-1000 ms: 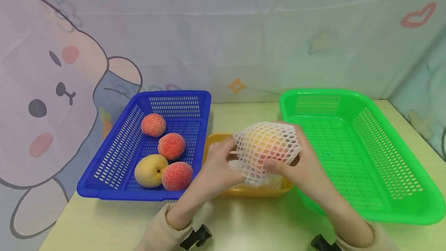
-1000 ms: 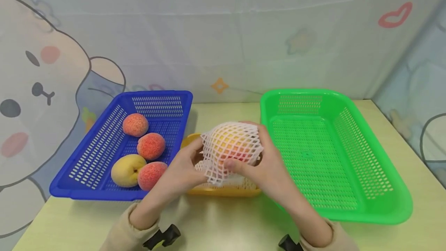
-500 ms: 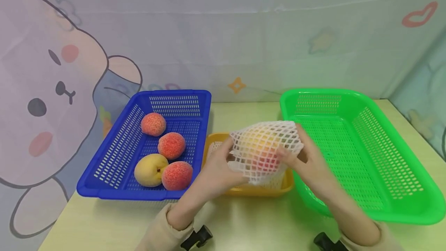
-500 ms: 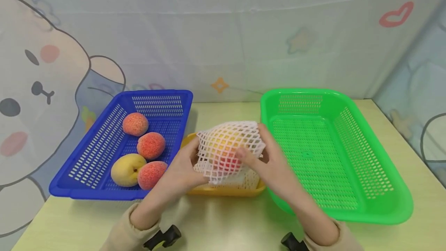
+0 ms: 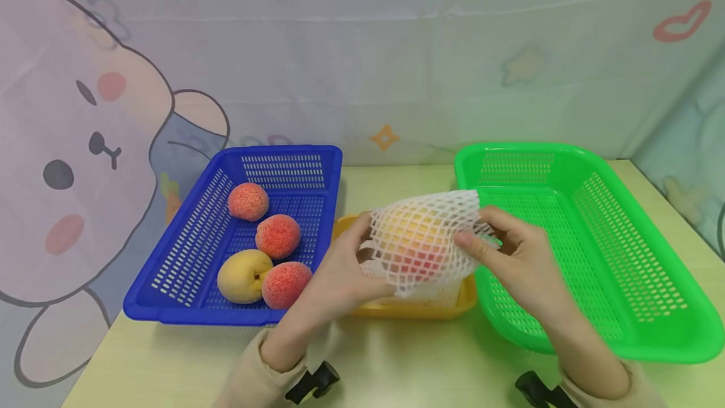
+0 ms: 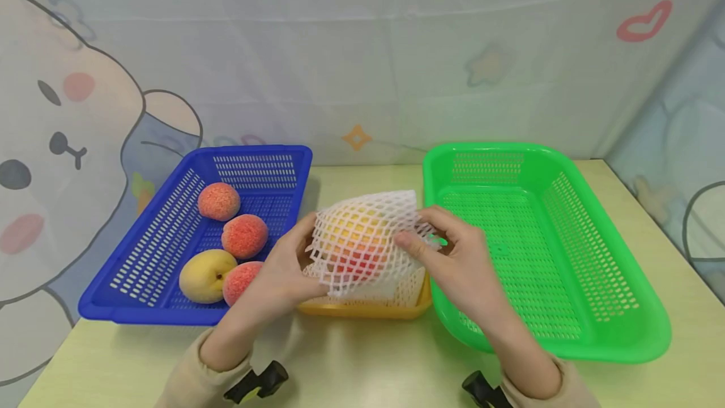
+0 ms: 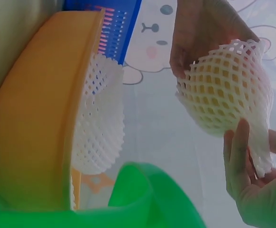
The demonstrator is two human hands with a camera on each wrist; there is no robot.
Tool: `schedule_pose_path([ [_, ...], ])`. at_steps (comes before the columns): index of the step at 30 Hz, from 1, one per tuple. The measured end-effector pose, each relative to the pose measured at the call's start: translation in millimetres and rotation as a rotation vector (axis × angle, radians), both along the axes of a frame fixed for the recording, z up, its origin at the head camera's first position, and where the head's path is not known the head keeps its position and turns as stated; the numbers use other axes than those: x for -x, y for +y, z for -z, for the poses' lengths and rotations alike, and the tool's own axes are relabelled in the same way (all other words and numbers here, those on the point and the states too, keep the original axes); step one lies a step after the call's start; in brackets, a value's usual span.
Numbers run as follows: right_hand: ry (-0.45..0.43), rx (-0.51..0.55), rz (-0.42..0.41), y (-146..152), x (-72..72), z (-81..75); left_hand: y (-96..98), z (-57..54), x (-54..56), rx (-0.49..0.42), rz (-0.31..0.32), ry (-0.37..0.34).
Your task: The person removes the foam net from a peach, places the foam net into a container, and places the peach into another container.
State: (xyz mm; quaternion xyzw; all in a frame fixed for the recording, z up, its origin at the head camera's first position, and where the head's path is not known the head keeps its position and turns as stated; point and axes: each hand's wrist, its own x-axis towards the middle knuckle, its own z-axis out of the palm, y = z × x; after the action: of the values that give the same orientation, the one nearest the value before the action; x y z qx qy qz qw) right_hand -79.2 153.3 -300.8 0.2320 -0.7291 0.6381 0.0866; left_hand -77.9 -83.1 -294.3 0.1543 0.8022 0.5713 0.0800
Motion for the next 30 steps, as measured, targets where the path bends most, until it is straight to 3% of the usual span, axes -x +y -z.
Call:
schedule_pose_path([
  [4, 0.025, 0.011, -0.03, 1.4, -0.9, 0.2, -1.6, -0.4, -0.8, 0.017, -0.026, 0.0],
  [11, 0.002, 0.086, -0.071, 3.4, 0.2, -1.7, -3.0, -3.8, -3.0, 0.04, -0.012, 0.042],
  [16, 0.024, 0.095, -0.062, 7.4, 0.1, -3.9, -10.6, -2.8, -7.5, 0.062, -0.029, 0.045],
  [20, 0.017, 0.088, -0.047, 9.9, 0.5, -5.3, -23.0, 0.4, -12.5, 0.117, -0.046, 0.099],
  [23, 0.015, 0.103, -0.002, 11.2, 1.5, -7.1, -36.7, 0.4, -19.2, 0.206, -0.109, 0.136],
  [25, 0.025, 0.078, 0.084, 12.2, 1.7, -9.1, -48.5, -0.8, -23.8, 0.263, -0.166, 0.162],
  [27, 0.054, 0.012, 0.189, 12.7, 1.4, -10.9, -62.1, -3.2, -28.2, 0.319, -0.244, 0.172],
  [30, 0.193, -0.174, 0.319, 10.3, 2.7, -9.1, -86.1, -8.0, -30.3, 0.355, -0.366, 0.151],
])
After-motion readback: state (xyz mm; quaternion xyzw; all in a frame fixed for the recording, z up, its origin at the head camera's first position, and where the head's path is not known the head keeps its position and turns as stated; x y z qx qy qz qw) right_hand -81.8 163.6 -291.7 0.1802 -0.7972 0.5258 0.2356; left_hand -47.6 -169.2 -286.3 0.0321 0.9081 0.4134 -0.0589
